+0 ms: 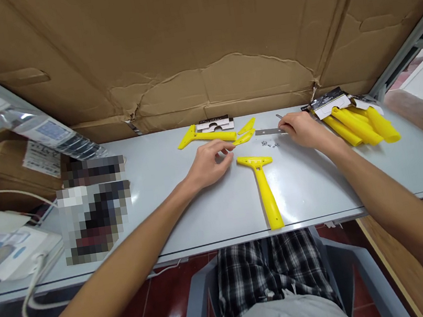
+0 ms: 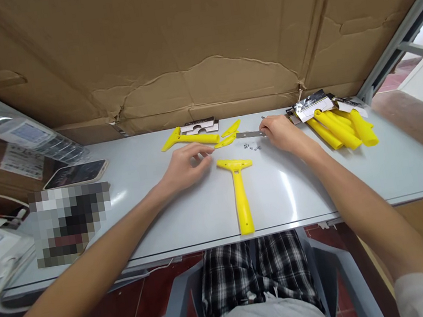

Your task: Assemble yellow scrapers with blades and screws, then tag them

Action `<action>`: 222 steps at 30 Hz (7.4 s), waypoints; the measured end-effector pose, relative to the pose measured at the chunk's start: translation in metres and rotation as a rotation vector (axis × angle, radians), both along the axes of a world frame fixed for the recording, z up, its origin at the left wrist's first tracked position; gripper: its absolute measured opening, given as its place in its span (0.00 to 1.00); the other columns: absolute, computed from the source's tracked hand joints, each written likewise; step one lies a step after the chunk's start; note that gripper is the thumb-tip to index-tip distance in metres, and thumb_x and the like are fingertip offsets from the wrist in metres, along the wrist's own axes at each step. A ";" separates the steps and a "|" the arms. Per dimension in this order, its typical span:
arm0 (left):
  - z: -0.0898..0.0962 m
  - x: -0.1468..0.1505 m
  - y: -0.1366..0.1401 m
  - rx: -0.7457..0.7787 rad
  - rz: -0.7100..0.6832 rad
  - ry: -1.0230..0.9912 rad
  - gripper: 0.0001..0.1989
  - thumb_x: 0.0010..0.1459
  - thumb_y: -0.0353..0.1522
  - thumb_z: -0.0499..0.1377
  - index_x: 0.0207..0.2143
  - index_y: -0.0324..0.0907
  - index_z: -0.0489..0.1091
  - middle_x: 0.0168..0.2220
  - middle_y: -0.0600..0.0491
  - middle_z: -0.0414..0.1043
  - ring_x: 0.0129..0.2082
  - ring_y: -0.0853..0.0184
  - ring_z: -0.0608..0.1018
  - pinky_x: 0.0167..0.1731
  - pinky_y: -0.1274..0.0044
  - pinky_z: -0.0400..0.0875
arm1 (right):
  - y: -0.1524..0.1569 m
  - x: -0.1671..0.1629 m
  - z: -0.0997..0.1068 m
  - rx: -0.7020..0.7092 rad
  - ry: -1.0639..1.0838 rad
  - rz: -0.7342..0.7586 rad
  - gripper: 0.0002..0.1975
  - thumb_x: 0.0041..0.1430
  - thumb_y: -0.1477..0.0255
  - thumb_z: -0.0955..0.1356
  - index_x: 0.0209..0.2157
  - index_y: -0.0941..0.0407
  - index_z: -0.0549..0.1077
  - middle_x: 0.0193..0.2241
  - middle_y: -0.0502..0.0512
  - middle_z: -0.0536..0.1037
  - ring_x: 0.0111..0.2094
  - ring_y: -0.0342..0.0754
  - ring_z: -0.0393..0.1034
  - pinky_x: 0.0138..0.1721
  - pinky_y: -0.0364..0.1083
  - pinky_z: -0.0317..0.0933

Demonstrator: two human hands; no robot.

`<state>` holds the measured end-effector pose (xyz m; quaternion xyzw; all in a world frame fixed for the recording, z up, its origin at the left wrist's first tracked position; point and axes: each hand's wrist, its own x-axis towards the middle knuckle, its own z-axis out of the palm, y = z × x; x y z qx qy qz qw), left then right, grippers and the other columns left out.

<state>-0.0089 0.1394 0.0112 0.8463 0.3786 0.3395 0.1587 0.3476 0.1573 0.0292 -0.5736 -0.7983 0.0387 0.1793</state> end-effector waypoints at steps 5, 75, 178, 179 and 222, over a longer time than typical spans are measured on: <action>-0.005 0.001 0.002 0.033 -0.023 -0.035 0.10 0.67 0.32 0.63 0.45 0.42 0.85 0.43 0.48 0.87 0.37 0.64 0.85 0.39 0.72 0.81 | -0.002 -0.005 -0.007 -0.003 0.086 0.069 0.18 0.72 0.69 0.64 0.46 0.59 0.85 0.44 0.59 0.84 0.44 0.47 0.76 0.51 0.45 0.65; 0.009 0.035 -0.035 -0.265 0.007 -0.368 0.14 0.66 0.45 0.72 0.41 0.44 0.83 0.42 0.47 0.87 0.38 0.62 0.85 0.37 0.70 0.80 | -0.055 -0.086 0.010 -0.495 1.319 0.104 0.37 0.41 0.50 0.86 0.45 0.58 0.76 0.38 0.54 0.80 0.36 0.38 0.72 0.36 0.41 0.68; -0.002 0.004 -0.004 -0.100 -0.148 0.123 0.13 0.73 0.37 0.62 0.49 0.46 0.87 0.50 0.46 0.84 0.43 0.61 0.84 0.49 0.67 0.80 | -0.035 -0.041 -0.001 -0.234 0.230 0.386 0.15 0.67 0.62 0.72 0.45 0.56 0.89 0.44 0.58 0.82 0.41 0.42 0.71 0.46 0.43 0.60; -0.002 0.004 -0.004 -0.091 -0.151 0.130 0.13 0.73 0.37 0.62 0.50 0.46 0.88 0.50 0.46 0.84 0.44 0.61 0.84 0.50 0.67 0.80 | -0.036 -0.041 -0.001 -0.239 0.224 0.385 0.15 0.67 0.62 0.72 0.46 0.55 0.89 0.44 0.58 0.82 0.42 0.42 0.71 0.46 0.43 0.60; -0.010 0.000 -0.002 -0.061 -0.139 0.100 0.12 0.73 0.37 0.63 0.49 0.47 0.86 0.56 0.45 0.79 0.38 0.65 0.81 0.46 0.67 0.80 | -0.036 -0.039 -0.003 -0.179 0.164 0.409 0.13 0.66 0.66 0.74 0.48 0.54 0.88 0.50 0.59 0.81 0.47 0.45 0.75 0.54 0.45 0.65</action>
